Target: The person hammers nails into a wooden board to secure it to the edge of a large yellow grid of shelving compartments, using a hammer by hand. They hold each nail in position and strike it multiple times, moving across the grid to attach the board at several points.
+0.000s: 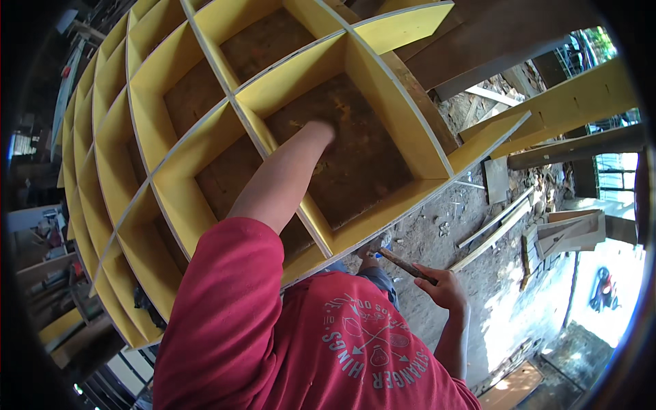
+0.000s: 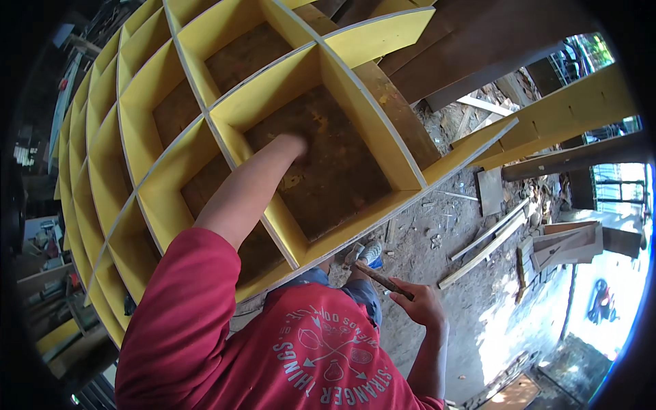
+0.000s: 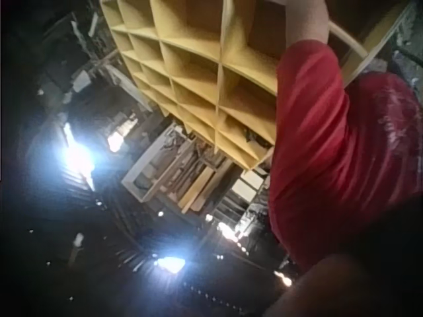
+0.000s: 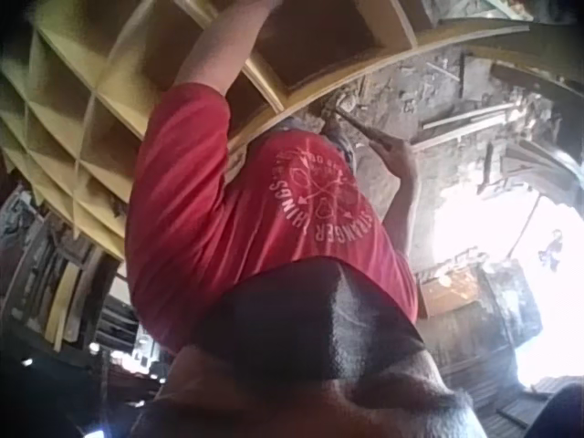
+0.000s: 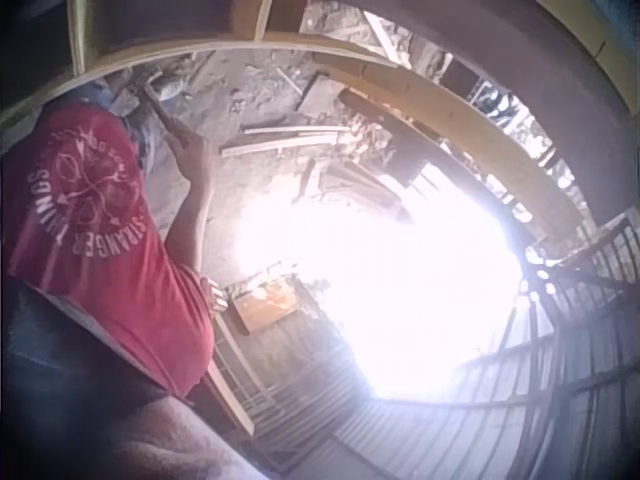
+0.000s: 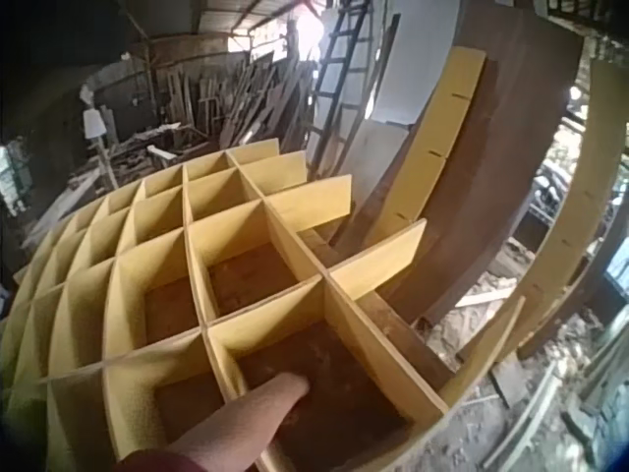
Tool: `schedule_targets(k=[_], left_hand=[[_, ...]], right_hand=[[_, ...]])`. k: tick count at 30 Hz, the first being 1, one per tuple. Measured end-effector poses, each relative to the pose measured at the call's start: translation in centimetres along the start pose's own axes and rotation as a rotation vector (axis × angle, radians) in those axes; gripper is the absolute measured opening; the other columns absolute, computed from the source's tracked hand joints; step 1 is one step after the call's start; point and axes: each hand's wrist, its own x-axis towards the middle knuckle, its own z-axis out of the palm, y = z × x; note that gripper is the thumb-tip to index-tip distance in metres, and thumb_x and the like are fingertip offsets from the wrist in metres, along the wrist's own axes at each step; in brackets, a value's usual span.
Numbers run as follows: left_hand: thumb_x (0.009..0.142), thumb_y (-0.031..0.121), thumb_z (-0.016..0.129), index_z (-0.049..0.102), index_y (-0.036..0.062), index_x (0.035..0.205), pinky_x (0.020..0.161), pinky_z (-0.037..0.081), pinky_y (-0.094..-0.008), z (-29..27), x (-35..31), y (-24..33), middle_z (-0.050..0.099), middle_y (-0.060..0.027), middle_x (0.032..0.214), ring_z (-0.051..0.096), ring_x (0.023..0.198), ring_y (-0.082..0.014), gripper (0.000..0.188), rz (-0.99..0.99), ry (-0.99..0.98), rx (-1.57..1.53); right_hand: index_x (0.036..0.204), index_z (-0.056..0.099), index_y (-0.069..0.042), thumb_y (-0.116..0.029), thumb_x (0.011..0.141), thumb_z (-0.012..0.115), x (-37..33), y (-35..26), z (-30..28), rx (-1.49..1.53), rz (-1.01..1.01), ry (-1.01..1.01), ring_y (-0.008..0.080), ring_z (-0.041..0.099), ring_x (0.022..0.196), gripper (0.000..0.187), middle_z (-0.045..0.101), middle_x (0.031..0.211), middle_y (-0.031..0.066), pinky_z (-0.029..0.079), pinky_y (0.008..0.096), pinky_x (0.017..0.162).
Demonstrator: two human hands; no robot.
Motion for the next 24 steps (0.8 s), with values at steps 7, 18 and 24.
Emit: schedule_targets(k=[7,18,24], left_hand=[[0.079,0.026,0.086,0.080,0.0019,0.109,0.088,0.061,-0.0451,-0.3,1.5,1.3,0.080,-0.0164,0.111,0.076,0.102,-0.0317,0.039,0.045,-0.212,0.056],[0.091,0.014,0.074,0.071,-0.0003,0.102,0.077,0.054,-0.0369,-2.5,-17.2,3.9,0.074,-0.0099,0.096,0.069,0.087,-0.0197,0.018,0.126,0.540,-0.769],[0.092,0.008,0.078,0.071,0.0015,0.115,0.083,0.054,-0.0275,5.6,-34.1,12.5,0.067,-0.0041,0.102,0.063,0.091,-0.0099,0.025,0.163,0.833,-1.496]], right_hand=[[0.138,0.072,-0.019,-0.032,0.095,0.079,-0.3,1.1,0.2,0.000,-0.030,0.046,0.0265,0.079,0.091,0.045,0.079,0.103,0.0192,0.058,0.0384,0.081],[0.138,0.072,-0.023,-0.033,0.094,0.079,6.9,-2.1,-4.3,-0.287,-0.510,-0.398,0.0342,0.077,0.093,0.045,0.079,0.108,0.0156,0.059,0.0411,0.084],[0.139,0.071,-0.027,-0.034,0.093,0.080,12.8,-7.5,-5.0,-0.492,-0.797,-0.529,0.0330,0.073,0.078,0.047,0.078,0.102,0.0176,0.056,0.0412,0.081]])
